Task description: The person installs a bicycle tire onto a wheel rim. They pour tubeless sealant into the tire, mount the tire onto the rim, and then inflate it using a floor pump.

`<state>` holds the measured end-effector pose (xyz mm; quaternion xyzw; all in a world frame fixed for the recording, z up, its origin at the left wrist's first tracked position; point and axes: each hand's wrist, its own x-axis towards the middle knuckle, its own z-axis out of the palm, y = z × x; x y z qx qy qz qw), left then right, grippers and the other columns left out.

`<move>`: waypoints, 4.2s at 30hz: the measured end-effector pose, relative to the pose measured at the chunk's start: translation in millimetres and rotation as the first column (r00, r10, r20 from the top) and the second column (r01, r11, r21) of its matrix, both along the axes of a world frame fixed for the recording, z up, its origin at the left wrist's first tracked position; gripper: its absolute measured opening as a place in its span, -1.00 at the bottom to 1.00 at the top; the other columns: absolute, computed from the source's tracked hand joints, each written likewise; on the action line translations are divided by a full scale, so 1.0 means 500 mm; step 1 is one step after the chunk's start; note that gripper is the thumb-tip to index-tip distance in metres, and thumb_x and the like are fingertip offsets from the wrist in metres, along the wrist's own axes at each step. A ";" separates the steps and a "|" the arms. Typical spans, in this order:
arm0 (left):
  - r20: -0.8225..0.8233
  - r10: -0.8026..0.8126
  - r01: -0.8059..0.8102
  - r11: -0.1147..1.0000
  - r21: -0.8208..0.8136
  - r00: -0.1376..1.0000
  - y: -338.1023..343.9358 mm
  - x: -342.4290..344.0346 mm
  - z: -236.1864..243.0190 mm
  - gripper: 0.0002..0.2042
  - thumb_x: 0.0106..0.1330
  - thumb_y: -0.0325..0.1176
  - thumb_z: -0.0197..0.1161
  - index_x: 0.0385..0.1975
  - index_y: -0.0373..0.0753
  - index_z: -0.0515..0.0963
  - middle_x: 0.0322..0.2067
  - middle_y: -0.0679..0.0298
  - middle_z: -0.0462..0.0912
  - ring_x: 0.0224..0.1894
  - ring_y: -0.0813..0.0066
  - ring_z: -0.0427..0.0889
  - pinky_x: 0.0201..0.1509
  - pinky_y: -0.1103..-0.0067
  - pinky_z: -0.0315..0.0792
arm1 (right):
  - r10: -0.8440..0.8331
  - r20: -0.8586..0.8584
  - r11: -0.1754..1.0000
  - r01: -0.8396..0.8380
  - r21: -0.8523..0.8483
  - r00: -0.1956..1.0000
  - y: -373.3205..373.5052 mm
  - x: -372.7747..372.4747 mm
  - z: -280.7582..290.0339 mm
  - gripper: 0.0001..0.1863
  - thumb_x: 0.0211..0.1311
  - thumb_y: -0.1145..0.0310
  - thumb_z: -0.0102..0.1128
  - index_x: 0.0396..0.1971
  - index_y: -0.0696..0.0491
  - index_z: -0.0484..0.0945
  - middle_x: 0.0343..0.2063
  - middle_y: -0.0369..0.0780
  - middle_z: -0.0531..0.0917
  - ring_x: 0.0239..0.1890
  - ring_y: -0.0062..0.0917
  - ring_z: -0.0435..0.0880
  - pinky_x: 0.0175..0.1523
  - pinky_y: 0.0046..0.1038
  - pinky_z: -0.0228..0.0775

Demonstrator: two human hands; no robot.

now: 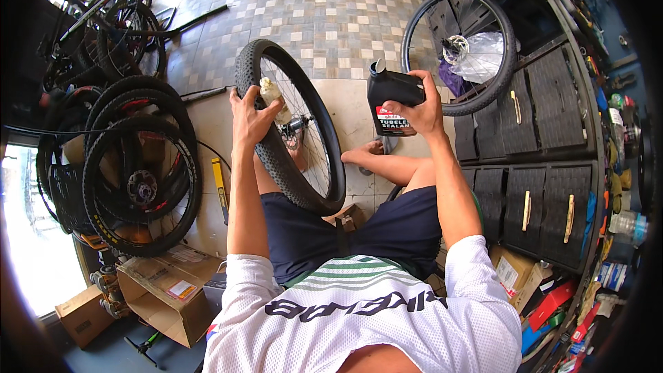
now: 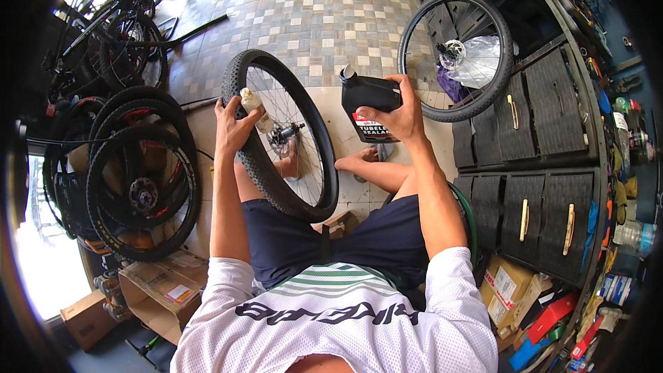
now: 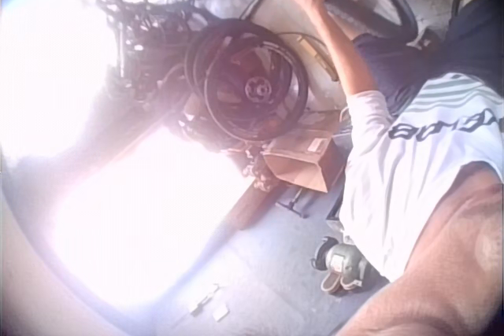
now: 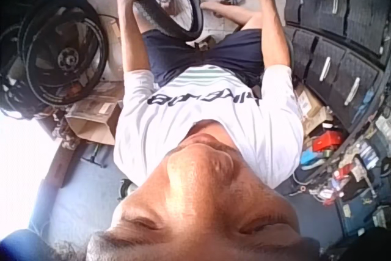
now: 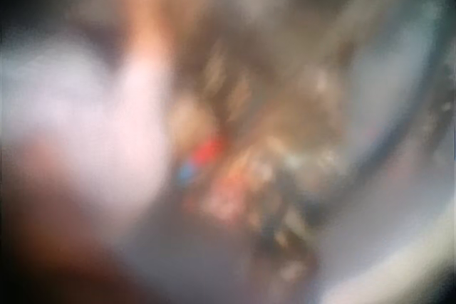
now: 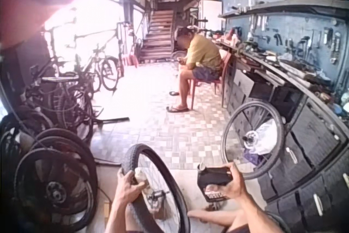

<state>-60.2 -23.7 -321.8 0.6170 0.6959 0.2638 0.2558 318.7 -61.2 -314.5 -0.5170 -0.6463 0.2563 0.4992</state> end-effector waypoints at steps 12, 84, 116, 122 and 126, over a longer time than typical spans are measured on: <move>0.356 -0.409 0.312 0.901 0.300 0.840 0.016 0.170 0.006 -0.47 0.17 -0.40 0.50 0.11 -0.34 0.42 -0.07 -0.05 0.70 0.05 0.08 0.73 0.09 0.33 0.61 | 0.185 0.213 0.982 -0.175 -0.066 0.959 0.069 -0.014 0.049 -0.04 -0.31 -0.27 0.71 -0.03 0.10 0.47 -0.30 -0.10 0.75 -0.23 -0.39 0.79 -0.09 -0.37 0.62; 0.368 -0.444 0.320 0.880 0.350 0.817 0.081 0.169 0.026 -0.51 0.18 -0.40 0.52 0.10 -0.34 0.53 -0.06 0.00 0.71 0.03 0.15 0.74 0.13 0.32 0.64 | 0.424 0.620 0.901 -0.240 -0.361 0.660 0.228 -0.032 0.249 -0.17 -0.32 -0.12 0.75 -0.14 0.14 0.56 -0.37 -0.01 0.77 -0.27 -0.25 0.80 -0.09 -0.31 0.59; 0.387 -0.450 0.330 0.881 0.338 0.805 0.085 0.168 0.022 -0.47 0.21 -0.46 0.50 0.17 -0.38 0.48 -0.05 0.04 0.73 0.02 0.30 0.73 0.17 0.37 0.62 | 0.450 0.640 0.888 -0.240 -0.391 0.622 0.232 -0.048 0.279 -0.15 -0.30 -0.15 0.73 -0.11 0.15 0.54 -0.40 -0.02 0.77 -0.32 -0.26 0.81 -0.15 -0.31 0.63; 0.391 -0.446 0.326 0.883 0.337 0.805 0.085 0.168 0.022 -0.47 0.21 -0.47 0.50 0.17 -0.38 0.48 -0.04 0.03 0.73 0.04 0.29 0.73 0.17 0.36 0.62 | 0.442 0.654 0.890 -0.206 -0.408 0.614 0.231 -0.053 0.286 -0.13 -0.32 -0.17 0.73 -0.11 0.15 0.53 -0.39 -0.02 0.77 -0.31 -0.28 0.82 -0.15 -0.32 0.63; 0.393 -0.445 0.325 0.884 0.337 0.804 0.085 0.169 0.021 -0.48 0.21 -0.47 0.50 0.17 -0.38 0.48 -0.03 0.03 0.73 0.04 0.28 0.73 0.16 0.36 0.63 | 0.440 0.658 0.890 -0.201 -0.409 0.611 0.231 -0.056 0.288 -0.13 -0.32 -0.17 0.73 -0.12 0.15 0.53 -0.39 -0.03 0.77 -0.31 -0.28 0.82 -0.14 -0.32 0.63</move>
